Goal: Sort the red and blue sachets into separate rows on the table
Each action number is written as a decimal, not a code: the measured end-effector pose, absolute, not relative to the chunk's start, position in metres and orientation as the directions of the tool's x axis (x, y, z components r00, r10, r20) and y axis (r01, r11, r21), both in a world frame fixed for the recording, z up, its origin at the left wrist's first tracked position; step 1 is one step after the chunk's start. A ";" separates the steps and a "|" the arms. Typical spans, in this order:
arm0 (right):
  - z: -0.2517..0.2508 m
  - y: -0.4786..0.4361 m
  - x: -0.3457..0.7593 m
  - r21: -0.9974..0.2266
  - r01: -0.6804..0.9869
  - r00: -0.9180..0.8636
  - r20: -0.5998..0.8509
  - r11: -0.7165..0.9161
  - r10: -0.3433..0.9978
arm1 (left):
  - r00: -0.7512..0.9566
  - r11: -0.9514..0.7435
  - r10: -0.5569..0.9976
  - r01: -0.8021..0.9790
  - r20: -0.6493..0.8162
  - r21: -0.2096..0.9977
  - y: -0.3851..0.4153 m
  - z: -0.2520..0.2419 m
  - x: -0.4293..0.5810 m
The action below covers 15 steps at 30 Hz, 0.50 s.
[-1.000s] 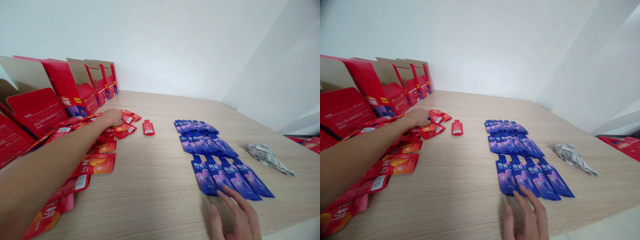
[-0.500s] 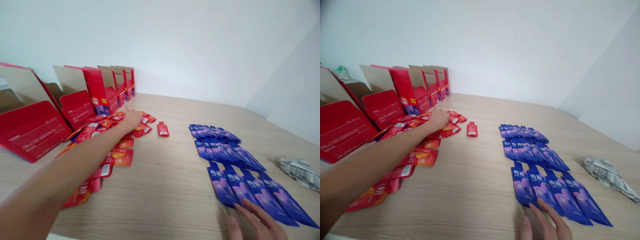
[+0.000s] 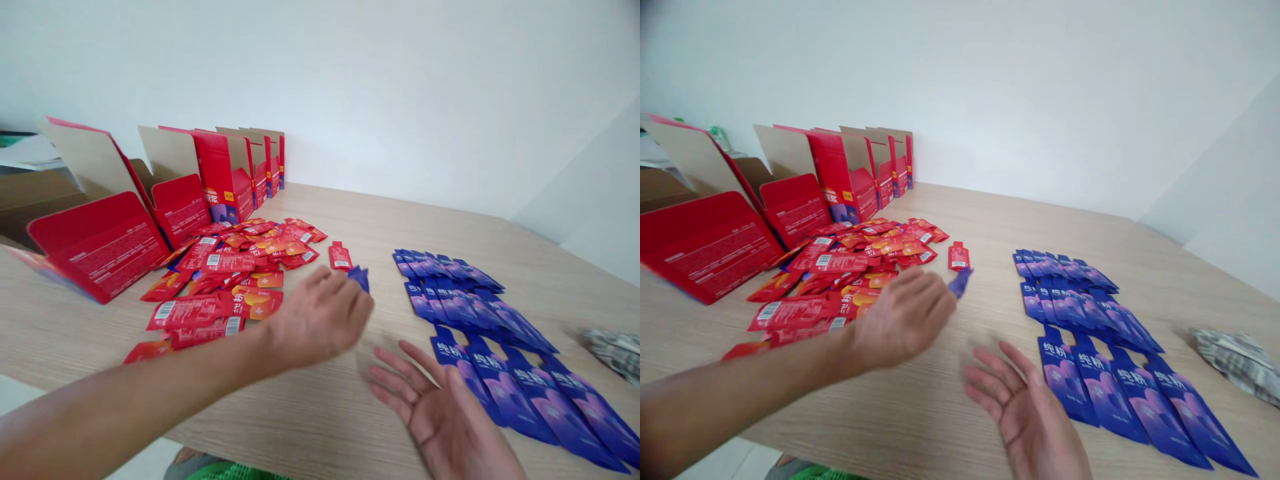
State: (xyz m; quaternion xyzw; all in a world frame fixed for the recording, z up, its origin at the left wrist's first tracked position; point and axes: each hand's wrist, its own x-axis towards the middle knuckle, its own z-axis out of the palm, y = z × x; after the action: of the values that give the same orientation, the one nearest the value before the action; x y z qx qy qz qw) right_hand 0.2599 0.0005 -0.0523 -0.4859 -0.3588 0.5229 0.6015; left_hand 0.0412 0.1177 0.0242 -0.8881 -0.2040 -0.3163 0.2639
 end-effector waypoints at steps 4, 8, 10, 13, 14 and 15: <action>-0.030 0.019 0.218 -0.826 -0.515 0.004 -0.270 -0.230 0.963 | 0.755 -0.918 0.032 0.281 0.655 -0.279 0.053 0.001 0.052; -0.030 0.021 0.198 -0.780 -0.536 0.010 -0.390 -0.324 0.921 | 0.826 -0.935 0.017 0.213 0.564 -0.282 0.047 -0.008 0.037; -0.031 0.022 0.196 -0.799 -0.537 0.112 -0.385 -0.270 0.916 | 0.817 -0.931 0.127 0.294 0.562 -0.216 0.067 -0.002 0.015; -0.033 0.022 0.202 -0.870 -0.476 0.310 -0.306 -0.131 0.900 | 0.578 -0.639 0.680 0.769 0.452 -0.022 0.118 0.016 -0.040; -0.036 0.022 0.206 -0.893 -0.439 0.346 -0.271 -0.100 0.898 | 0.335 -0.370 0.865 0.929 0.372 0.022 0.138 0.023 -0.062; -0.039 0.021 0.210 -0.912 -0.402 0.359 -0.240 -0.082 0.902 | 0.185 -0.213 0.917 0.976 0.352 0.041 0.157 0.029 -0.085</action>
State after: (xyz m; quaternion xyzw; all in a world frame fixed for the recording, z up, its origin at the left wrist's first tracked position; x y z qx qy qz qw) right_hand 0.2100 0.0212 -0.0394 -0.5264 -0.2375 0.5139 0.6343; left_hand -0.0846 0.1572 0.0291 -0.7637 -0.6198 -0.1523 0.0965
